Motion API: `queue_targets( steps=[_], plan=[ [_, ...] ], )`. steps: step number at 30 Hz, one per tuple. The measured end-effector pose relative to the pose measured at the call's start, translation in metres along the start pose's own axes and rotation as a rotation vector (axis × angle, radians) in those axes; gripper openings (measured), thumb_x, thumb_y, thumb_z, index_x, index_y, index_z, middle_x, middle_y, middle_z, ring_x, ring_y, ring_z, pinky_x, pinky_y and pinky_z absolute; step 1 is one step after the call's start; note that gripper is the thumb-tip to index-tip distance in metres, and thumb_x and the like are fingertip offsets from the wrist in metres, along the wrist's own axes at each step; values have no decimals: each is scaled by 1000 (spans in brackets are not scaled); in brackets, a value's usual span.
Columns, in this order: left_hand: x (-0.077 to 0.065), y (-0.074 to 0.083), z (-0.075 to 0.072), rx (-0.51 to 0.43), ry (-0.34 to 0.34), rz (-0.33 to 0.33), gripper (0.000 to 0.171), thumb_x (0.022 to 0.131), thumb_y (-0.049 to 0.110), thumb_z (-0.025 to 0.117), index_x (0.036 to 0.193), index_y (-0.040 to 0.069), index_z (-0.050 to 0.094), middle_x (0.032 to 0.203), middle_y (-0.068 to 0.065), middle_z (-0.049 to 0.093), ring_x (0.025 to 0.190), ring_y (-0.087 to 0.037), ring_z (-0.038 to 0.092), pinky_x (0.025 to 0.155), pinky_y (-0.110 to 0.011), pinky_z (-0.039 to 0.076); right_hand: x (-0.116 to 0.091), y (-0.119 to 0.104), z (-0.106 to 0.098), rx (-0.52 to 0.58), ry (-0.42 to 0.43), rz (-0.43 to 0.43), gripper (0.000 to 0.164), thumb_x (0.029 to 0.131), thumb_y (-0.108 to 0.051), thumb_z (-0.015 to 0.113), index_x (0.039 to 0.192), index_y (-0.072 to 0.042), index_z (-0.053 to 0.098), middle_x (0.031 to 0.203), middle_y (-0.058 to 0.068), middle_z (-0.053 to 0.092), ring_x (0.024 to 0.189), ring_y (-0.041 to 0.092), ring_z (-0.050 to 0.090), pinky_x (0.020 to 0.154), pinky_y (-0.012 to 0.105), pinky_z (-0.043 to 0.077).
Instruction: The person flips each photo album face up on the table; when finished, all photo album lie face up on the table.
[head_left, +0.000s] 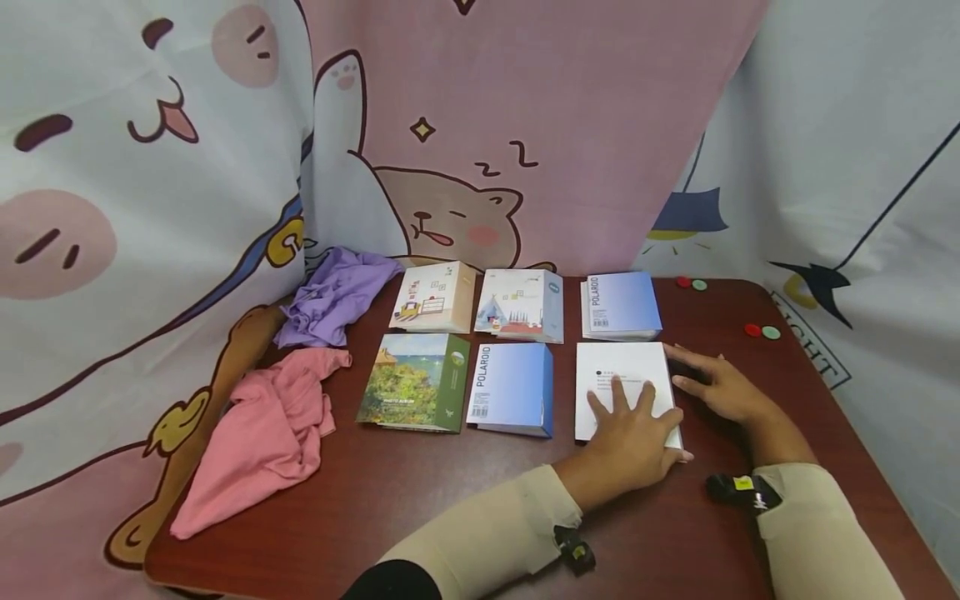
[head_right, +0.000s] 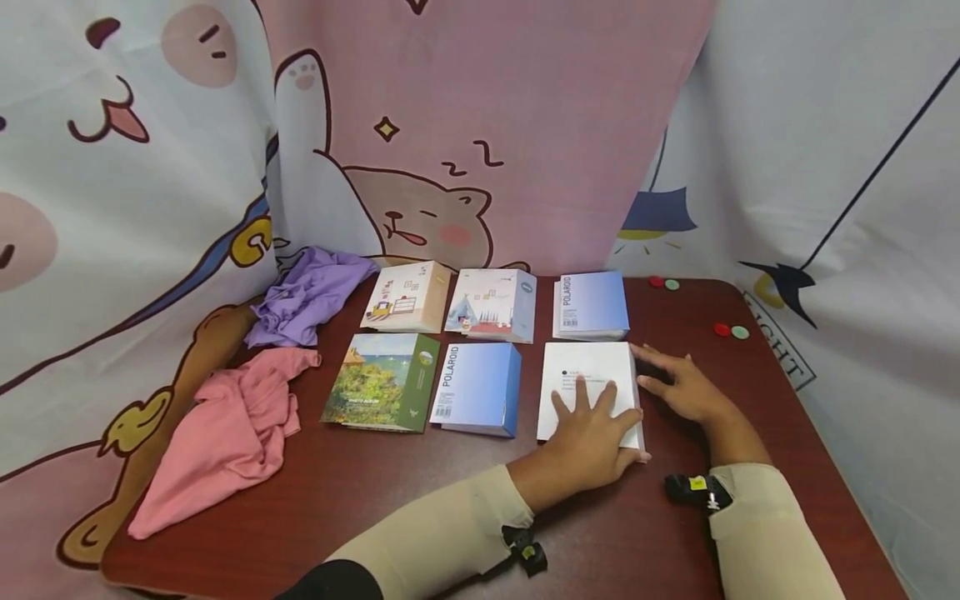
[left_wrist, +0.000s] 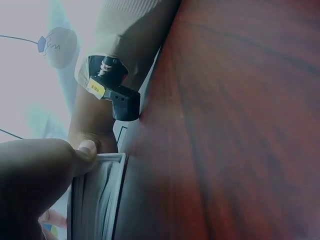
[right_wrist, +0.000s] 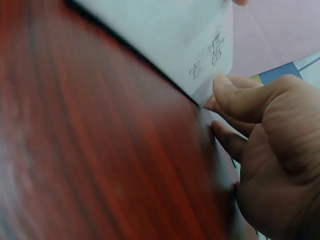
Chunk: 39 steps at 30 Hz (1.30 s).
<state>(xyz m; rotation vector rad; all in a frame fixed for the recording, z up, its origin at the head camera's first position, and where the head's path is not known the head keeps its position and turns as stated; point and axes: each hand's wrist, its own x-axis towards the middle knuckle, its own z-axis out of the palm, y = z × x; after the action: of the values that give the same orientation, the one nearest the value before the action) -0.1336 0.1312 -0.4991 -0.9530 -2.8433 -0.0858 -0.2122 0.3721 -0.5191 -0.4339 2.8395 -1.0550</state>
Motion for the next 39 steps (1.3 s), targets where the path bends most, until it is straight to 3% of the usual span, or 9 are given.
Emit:
queue_targets(
  steps=[4, 7, 11, 15, 21, 25, 31, 36, 39],
  plan=[
    [-4, -4, -3, -57, 34, 17, 62, 101, 80, 51, 154, 49, 55, 166, -2, 48, 152, -50, 50, 105, -72, 53, -5, -7, -7, 29, 1, 13, 66, 105, -20, 73, 166, -15, 48, 164, 31, 50, 151, 61, 43, 117, 87, 28],
    [-8, -8, -7, -120, 81, 33, 64, 102, 79, 50, 156, 46, 55, 166, -4, 49, 150, -50, 53, 102, -70, 56, -8, -10, -11, 72, 31, -3, 64, 106, -19, 73, 165, -17, 50, 160, 20, 60, 141, 29, 63, 114, 54, 56],
    [-13, -14, -11, -236, 146, 57, 63, 104, 75, 52, 157, 40, 56, 167, -8, 50, 148, -50, 55, 100, -66, 59, -12, -16, -13, 232, 76, -58, 60, 106, -10, 71, 163, -8, 52, 144, -10, 70, 116, -9, 67, 90, 14, 58],
    [-15, -21, -11, -381, 233, 77, 61, 105, 64, 61, 157, 30, 57, 166, -15, 50, 149, -47, 56, 106, -58, 60, -9, -26, -16, 407, 94, -106, 61, 106, 1, 67, 164, -2, 48, 132, -24, 70, 106, -4, 72, 83, 19, 64],
    [-18, -26, -11, -619, 342, 115, 61, 104, 44, 74, 153, 13, 53, 165, -21, 44, 141, -33, 64, 110, -29, 56, -5, -42, -23, 577, 108, -137, 62, 107, 5, 62, 166, -6, 46, 131, -16, 71, 102, 3, 75, 80, 23, 66],
    [-17, -29, -9, -748, 370, 162, 65, 103, 32, 77, 154, 8, 45, 170, -26, 35, 148, -34, 57, 117, -29, 51, -8, -46, -24, 669, 80, -190, 69, 107, 10, 57, 170, -9, 38, 145, -14, 65, 112, 2, 73, 87, 20, 64],
    [-16, -36, -7, -917, 308, 260, 77, 105, 18, 74, 168, 5, 32, 180, -28, 9, 166, -36, 30, 129, -31, 39, -11, -47, -21, 510, 107, -137, 74, 106, 6, 62, 173, -12, 34, 150, -23, 59, 125, -2, 63, 92, 14, 59],
    [-21, -46, -6, -1041, 230, 252, 80, 106, 12, 72, 172, 4, 27, 182, -25, -1, 162, -33, 37, 110, -14, 49, -13, -48, -14, 352, 60, -121, 86, 103, 1, 71, 175, -21, 29, 160, -27, 47, 136, -10, 50, 93, 14, 55],
    [-25, -54, -8, -996, 242, 221, 81, 104, 17, 76, 170, 3, 32, 183, -25, 0, 165, -35, 33, 116, -23, 50, -14, -47, -7, 298, -20, -124, 91, 101, -2, 75, 176, -22, 27, 173, -7, 43, 149, 10, 53, 104, 34, 60]
  ],
)
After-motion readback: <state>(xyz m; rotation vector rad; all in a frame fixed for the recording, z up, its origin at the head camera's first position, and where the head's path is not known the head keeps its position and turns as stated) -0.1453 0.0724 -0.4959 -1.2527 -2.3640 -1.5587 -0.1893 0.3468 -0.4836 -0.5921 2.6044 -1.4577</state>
